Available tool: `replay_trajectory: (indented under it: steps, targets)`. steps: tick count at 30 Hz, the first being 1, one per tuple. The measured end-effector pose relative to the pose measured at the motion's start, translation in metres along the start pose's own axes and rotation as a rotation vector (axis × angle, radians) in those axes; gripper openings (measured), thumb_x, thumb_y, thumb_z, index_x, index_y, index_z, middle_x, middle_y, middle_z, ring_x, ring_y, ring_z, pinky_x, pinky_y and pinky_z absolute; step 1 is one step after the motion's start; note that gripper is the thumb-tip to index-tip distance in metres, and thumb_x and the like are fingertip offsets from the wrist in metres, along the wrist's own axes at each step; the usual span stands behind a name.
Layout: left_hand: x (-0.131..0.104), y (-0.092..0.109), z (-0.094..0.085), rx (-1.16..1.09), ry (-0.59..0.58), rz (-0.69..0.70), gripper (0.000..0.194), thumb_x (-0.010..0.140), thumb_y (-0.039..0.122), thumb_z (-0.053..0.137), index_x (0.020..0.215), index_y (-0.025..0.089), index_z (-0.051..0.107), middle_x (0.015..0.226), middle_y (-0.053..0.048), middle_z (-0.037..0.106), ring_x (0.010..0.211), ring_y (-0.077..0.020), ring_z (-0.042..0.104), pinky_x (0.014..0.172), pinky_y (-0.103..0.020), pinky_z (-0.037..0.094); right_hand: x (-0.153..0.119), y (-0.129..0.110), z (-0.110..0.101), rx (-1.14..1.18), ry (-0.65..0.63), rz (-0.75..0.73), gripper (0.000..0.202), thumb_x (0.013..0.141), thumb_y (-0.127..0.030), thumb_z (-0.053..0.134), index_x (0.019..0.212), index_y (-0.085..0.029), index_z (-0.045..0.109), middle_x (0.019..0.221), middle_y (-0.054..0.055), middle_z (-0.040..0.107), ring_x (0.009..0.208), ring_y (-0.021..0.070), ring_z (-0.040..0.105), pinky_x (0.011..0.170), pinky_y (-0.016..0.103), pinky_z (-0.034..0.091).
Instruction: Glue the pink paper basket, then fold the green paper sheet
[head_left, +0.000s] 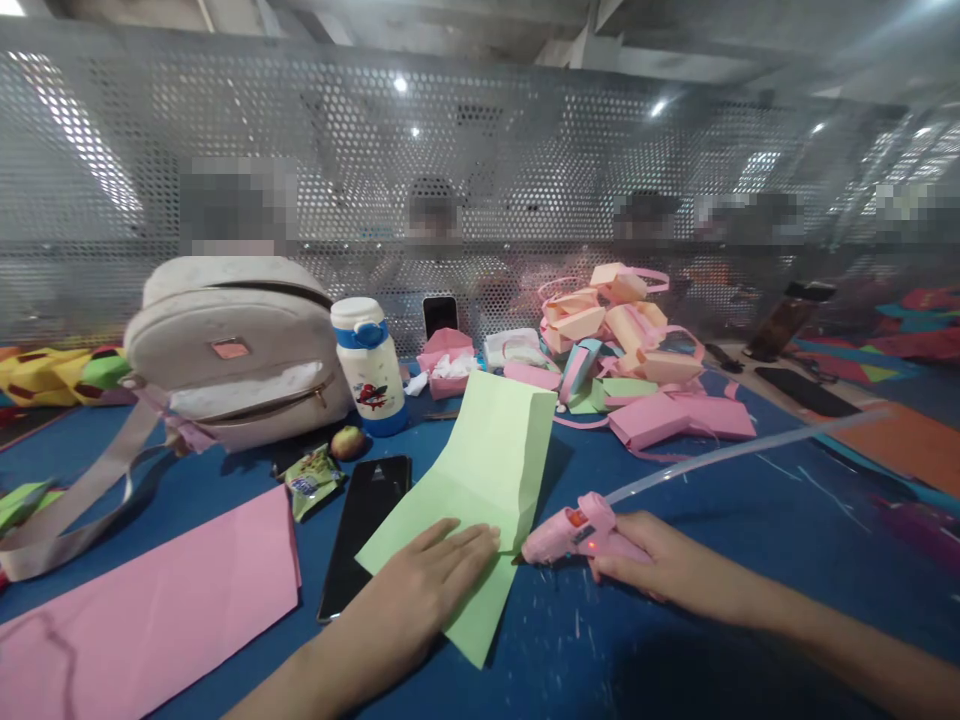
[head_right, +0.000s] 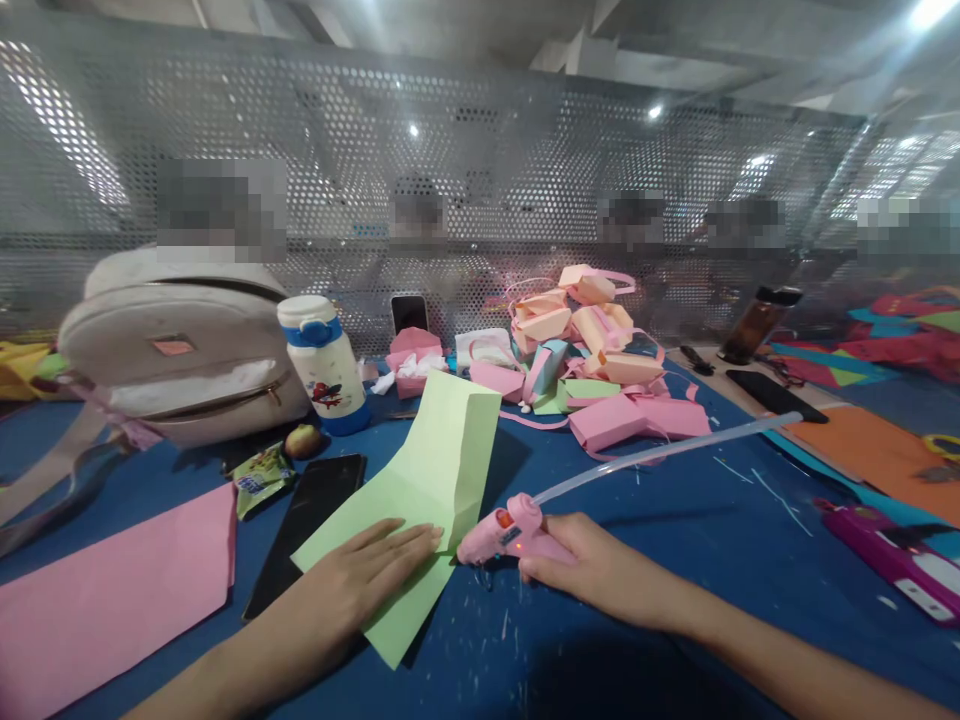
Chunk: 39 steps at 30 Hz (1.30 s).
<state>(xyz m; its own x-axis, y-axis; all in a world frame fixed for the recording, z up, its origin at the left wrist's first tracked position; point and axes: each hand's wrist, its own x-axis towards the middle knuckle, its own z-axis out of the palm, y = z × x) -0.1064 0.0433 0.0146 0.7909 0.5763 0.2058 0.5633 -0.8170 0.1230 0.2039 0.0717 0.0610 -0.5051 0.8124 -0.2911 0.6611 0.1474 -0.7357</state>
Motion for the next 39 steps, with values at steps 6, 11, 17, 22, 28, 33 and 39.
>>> replay_trajectory:
  steps: [6, 11, 17, 22, 28, 33, 39]
  targets:
    - [0.004, 0.002, -0.008, 0.013, 0.006, 0.028, 0.07, 0.088, -0.005, 0.03, 0.155, 0.012, 0.019, 0.147, -0.016, 0.049, 0.133, -0.0264, 0.051, 0.108, -0.054, 0.044, 0.002, 0.012, -0.001, -0.023, 0.013, 0.044, 0.06, 0.084, -0.062, 0.052, 0.118, -0.015, 0.066, 0.114, 0.013, 0.066, 0.106, 0.034, 0.058, 0.095, 0.046, 0.045]
    - [0.004, -0.001, -0.004, 0.013, 0.021, 0.033, 0.066, 0.092, -0.001, 0.03, 0.155, 0.013, 0.02, 0.148, -0.014, 0.049, 0.134, -0.0256, 0.05, 0.11, -0.052, 0.043, 0.001, 0.013, -0.002, 0.039, -0.045, 0.069, 0.053, 0.087, -0.059, 0.05, 0.11, -0.015, 0.068, 0.101, 0.01, 0.066, 0.087, 0.0265, 0.059, 0.078, 0.035, 0.049]
    - [-0.001, -0.005, 0.007, -0.009, 0.024, 0.014, 0.067, 0.092, -0.002, 0.029, 0.156, 0.013, 0.019, 0.153, -0.012, 0.042, 0.14, -0.0235, 0.043, 0.115, -0.051, 0.036, 0.0, 0.011, -0.006, 0.101, -0.063, 0.049, 0.055, 0.09, -0.057, 0.052, 0.126, -0.017, 0.064, 0.105, 0.009, 0.065, 0.084, 0.0229, 0.058, 0.079, 0.035, 0.05]
    - [-0.002, -0.006, 0.007, -0.01, 0.034, 0.004, 0.068, 0.09, 0.0, 0.029, 0.156, 0.013, 0.02, 0.153, -0.011, 0.043, 0.139, -0.0234, 0.044, 0.114, -0.05, 0.038, -0.002, 0.015, -0.006, 0.071, -0.072, 0.066, 0.062, 0.089, -0.063, 0.048, 0.131, -0.019, 0.06, 0.115, 0.011, 0.064, 0.1, 0.0296, 0.058, 0.09, 0.042, 0.048]
    - [-0.002, -0.005, 0.008, -0.039, 0.068, -0.01, 0.07, 0.088, -0.001, 0.026, 0.156, 0.014, 0.019, 0.152, -0.01, 0.043, 0.137, -0.024, 0.047, 0.11, -0.049, 0.044, -0.002, 0.015, -0.006, 0.12, -0.083, 0.054, 0.059, 0.09, -0.063, 0.048, 0.126, -0.017, 0.061, 0.101, 0.009, 0.062, 0.086, 0.0218, 0.055, 0.078, 0.034, 0.048]
    - [-0.002, -0.005, 0.008, -0.036, 0.084, -0.006, 0.067, 0.09, 0.0, 0.026, 0.156, 0.013, 0.02, 0.152, -0.01, 0.044, 0.137, -0.0235, 0.047, 0.111, -0.048, 0.043, -0.001, 0.007, -0.01, 0.241, -0.17, 0.044, 0.049, 0.093, -0.061, 0.049, 0.111, -0.018, 0.065, 0.075, -0.001, 0.045, 0.063, 0.0119, 0.041, 0.054, 0.022, 0.037]
    - [-0.003, -0.004, 0.007, -0.029, 0.076, -0.009, 0.068, 0.09, 0.0, 0.025, 0.156, 0.013, 0.018, 0.153, -0.009, 0.044, 0.138, -0.0223, 0.045, 0.112, -0.048, 0.042, -0.001, 0.005, -0.013, 0.282, -0.191, 0.032, 0.056, 0.09, -0.067, 0.048, 0.113, -0.019, 0.063, 0.074, -0.001, 0.043, 0.063, 0.0132, 0.039, 0.053, 0.022, 0.034]
